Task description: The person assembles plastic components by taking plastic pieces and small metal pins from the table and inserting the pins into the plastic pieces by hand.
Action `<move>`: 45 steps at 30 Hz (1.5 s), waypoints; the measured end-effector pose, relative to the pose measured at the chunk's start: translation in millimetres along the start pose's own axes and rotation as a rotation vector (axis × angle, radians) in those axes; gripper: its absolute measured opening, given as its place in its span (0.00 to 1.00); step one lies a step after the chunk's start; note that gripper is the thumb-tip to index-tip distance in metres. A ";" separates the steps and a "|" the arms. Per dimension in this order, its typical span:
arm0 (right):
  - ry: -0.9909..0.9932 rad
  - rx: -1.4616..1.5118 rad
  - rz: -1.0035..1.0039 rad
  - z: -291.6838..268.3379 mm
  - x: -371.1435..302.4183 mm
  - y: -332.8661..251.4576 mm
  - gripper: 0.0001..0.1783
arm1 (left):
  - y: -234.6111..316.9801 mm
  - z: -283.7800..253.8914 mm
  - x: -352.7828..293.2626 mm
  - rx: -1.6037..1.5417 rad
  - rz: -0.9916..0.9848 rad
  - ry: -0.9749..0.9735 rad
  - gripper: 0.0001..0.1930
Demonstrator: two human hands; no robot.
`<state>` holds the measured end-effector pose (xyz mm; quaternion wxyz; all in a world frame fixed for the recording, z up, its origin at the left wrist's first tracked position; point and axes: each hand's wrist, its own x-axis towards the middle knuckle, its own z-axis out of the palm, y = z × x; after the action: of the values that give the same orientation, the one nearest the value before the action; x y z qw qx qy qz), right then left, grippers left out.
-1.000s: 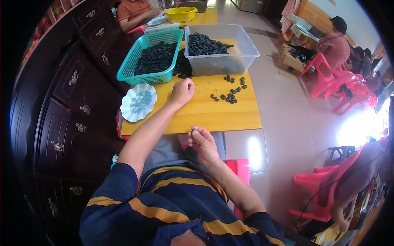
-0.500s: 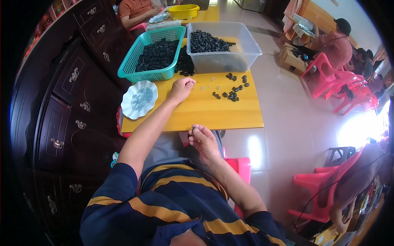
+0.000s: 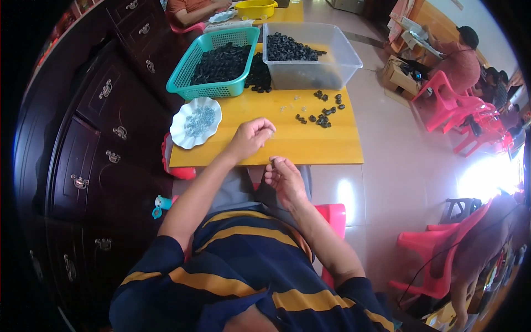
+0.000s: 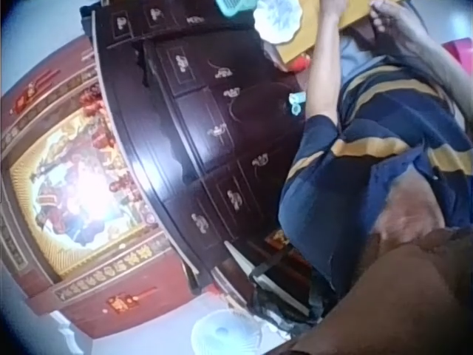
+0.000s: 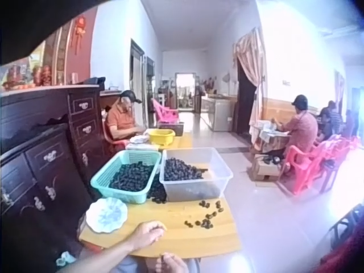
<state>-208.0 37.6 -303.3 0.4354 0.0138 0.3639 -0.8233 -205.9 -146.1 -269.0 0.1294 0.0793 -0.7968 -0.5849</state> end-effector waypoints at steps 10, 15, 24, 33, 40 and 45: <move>-0.108 -0.126 -0.020 -1.2 -1.4 13.3 0.11 | 26.8 2.5 -72.4 0.508 0.439 0.062 0.03; -0.137 -0.215 -0.080 -1.7 -0.4 14.6 0.10 | 26.6 -0.9 -77.4 0.459 0.483 0.078 0.03; 0.073 -1.133 -0.655 14.7 -11.9 19.7 0.06 | 9.5 -13.1 -86.6 -0.023 -0.138 -0.092 0.06; 0.000 -1.076 -0.660 15.6 -13.0 19.0 0.06 | 0.7 -23.2 -95.5 -0.654 -0.339 -0.289 0.09; -0.004 -0.996 -0.550 18.8 -16.2 14.3 0.07 | 0.4 -14.6 -96.3 -0.451 -0.247 -0.137 0.10; -0.049 -0.827 -0.388 5.2 -7.2 18.4 0.08 | 7.9 -13.3 -100.2 -0.330 -0.185 -0.094 0.09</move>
<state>-188.6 32.9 -307.8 0.2506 -0.2490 0.6474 -0.6753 -106.2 -128.1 -269.0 0.0491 0.1024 -0.6847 -0.7199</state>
